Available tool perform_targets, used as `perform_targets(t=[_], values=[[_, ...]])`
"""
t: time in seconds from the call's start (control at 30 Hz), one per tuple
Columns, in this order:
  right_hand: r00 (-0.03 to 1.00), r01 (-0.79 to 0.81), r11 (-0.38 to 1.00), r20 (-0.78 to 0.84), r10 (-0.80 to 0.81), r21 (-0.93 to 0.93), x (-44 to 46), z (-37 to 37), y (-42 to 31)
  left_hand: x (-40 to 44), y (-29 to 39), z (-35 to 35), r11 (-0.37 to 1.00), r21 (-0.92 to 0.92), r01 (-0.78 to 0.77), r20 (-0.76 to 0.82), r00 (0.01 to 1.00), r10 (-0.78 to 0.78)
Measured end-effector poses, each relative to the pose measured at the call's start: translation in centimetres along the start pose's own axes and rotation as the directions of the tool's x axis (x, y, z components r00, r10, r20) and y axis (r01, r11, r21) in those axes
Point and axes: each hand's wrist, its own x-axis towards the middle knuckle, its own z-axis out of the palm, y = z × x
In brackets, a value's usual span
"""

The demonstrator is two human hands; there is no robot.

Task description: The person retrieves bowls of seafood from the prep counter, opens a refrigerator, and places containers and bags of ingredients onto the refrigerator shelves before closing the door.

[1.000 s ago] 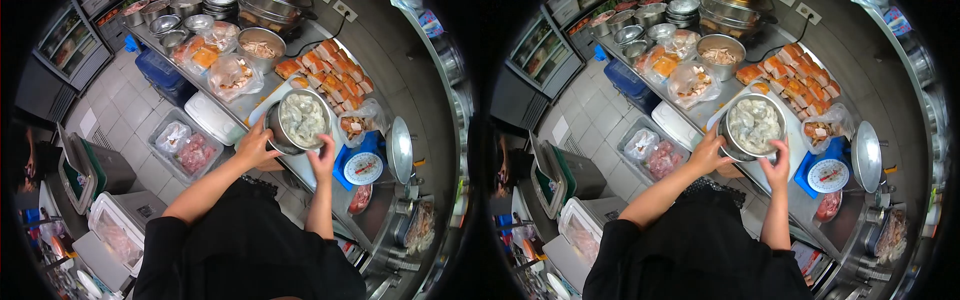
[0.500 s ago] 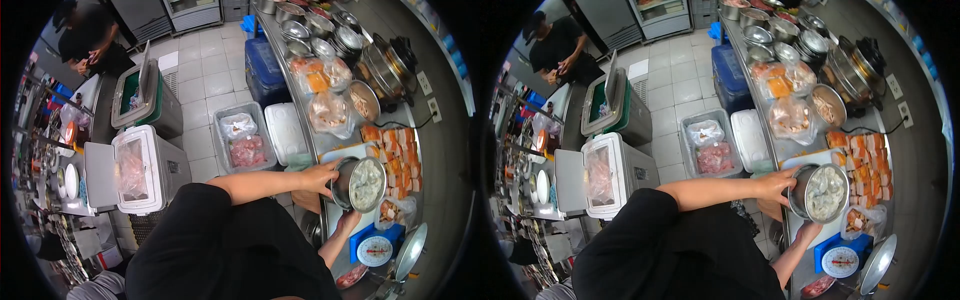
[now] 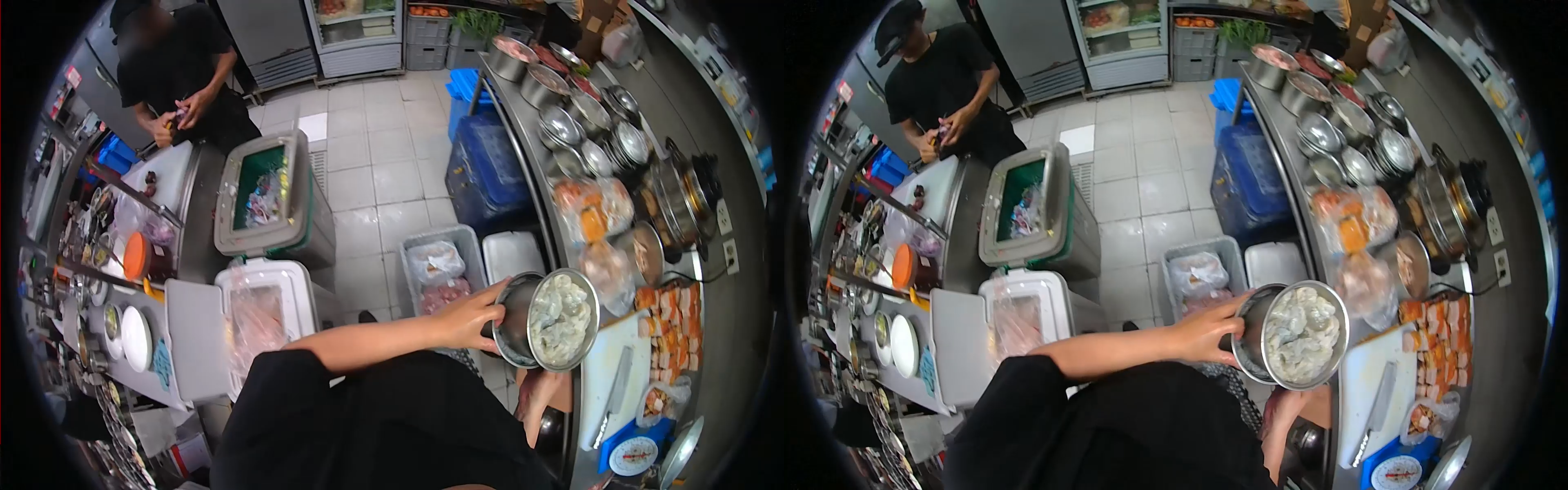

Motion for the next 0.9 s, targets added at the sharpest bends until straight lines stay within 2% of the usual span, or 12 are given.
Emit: perform_targets(t=[0.03,0.13,0.2,0.27,0.37,0.53,0.63,0.7,0.77,0.8,0.87,0.9], values=[[1.000,-0.005,1.000,0.002,0.005,0.012,0.0,2.8,1.5,-1.2,-0.4,-3.1,0.993,0.028,0.119,0.025,0.993,-0.120],[0.996,0.021,1.000,0.090,-0.022,0.016,0.1,9.7,5.4,-4.4,-3.1,-10.6,0.981,0.089,0.170,-0.053,0.985,-0.166],[0.972,-0.042,0.999,0.231,0.045,-0.017,-0.2,14.2,6.8,-6.1,-4.1,-14.7,0.981,0.122,0.153,-0.103,0.985,-0.141],[0.966,-0.040,0.999,0.256,0.041,-0.009,-0.3,18.3,7.5,-7.2,-4.6,-18.2,0.968,0.131,0.214,-0.138,0.971,-0.196],[0.928,-0.124,0.991,0.348,0.136,-0.056,0.9,22.8,7.9,-8.1,-6.8,-21.5,0.958,0.160,0.239,-0.166,0.963,-0.212],[0.923,-0.081,0.994,0.371,0.103,-0.074,4.4,30.3,8.2,-6.5,-11.6,-26.5,0.953,0.122,0.276,-0.185,0.950,-0.252],[0.917,-0.099,0.992,0.380,0.121,-0.078,8.1,36.6,8.7,-4.0,-16.8,-31.2,0.962,0.138,0.237,-0.229,0.952,-0.202],[0.907,-0.085,0.993,0.407,0.110,-0.079,12.2,40.0,10.5,-2.0,-21.2,-34.0,0.977,0.076,0.200,-0.222,0.959,-0.179],[0.877,-0.123,0.988,0.457,0.150,-0.088,18.2,43.1,14.2,0.2,-24.8,-37.5,0.960,0.092,0.264,-0.222,0.945,-0.239],[0.862,-0.125,0.988,0.483,0.152,-0.087,20.5,46.3,15.2,1.6,-27.2,-40.0,0.939,0.113,0.324,-0.201,0.933,-0.297],[0.856,-0.086,0.995,0.507,0.099,-0.048,24.7,54.7,16.7,4.5,-32.6,-44.8,0.937,0.163,0.308,-0.246,0.933,-0.264],[0.859,-0.139,0.989,0.491,0.149,-0.057,27.4,58.0,18.0,5.9,-35.3,-46.8,0.932,0.192,0.307,-0.304,0.921,-0.241]])
